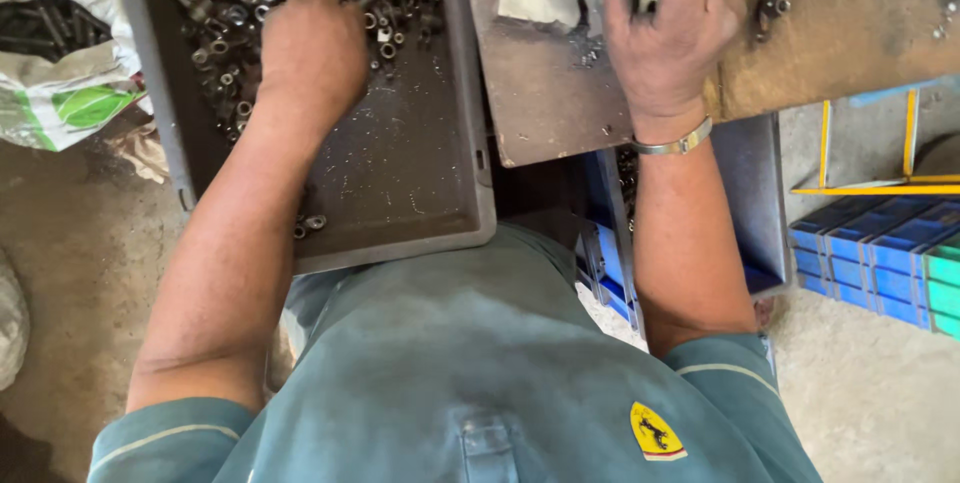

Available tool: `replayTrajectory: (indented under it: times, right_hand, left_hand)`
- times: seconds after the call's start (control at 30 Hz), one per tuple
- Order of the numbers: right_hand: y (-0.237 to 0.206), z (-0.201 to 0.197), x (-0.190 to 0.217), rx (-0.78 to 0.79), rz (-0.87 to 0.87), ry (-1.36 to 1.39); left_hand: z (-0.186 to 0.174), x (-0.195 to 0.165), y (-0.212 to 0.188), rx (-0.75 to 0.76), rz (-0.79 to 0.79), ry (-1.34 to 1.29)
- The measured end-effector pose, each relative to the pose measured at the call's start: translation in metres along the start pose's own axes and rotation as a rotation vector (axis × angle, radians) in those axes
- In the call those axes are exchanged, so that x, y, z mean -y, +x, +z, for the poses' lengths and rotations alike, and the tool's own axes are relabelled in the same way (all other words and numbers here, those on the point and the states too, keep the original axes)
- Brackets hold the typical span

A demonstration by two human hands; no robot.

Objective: The person repeatedly picks small metal parts from a tray, presses them against a grinding wheel to deburr edges, and places them into a bin below. The process is continuous and repetitive throughout the clip.

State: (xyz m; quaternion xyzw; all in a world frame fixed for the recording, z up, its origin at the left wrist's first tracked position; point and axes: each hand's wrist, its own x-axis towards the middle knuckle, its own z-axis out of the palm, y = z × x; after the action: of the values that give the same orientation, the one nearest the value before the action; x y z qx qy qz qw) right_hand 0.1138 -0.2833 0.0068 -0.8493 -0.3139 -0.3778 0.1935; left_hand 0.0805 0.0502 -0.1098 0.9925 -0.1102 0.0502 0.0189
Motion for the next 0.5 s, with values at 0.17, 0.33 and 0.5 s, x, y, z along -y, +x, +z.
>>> replayTrajectory:
  times: [0.17,0.33,0.5]
  right_hand:
    - [-0.006,-0.024,-0.007,-0.026,0.110,-0.132]
    - [-0.010,-0.034,0.033,0.032,0.301,0.199]
    - [0.001,-0.023,0.075,0.188,0.208,0.428]
  left_hand:
    - [-0.031,0.008,-0.002,-0.185,-0.003,-0.135]
    - [-0.085,-0.012,-0.004,-0.351,-0.112,-0.824]
    - [-0.088,-0.094,0.001,-0.149,-0.126,-1.911]
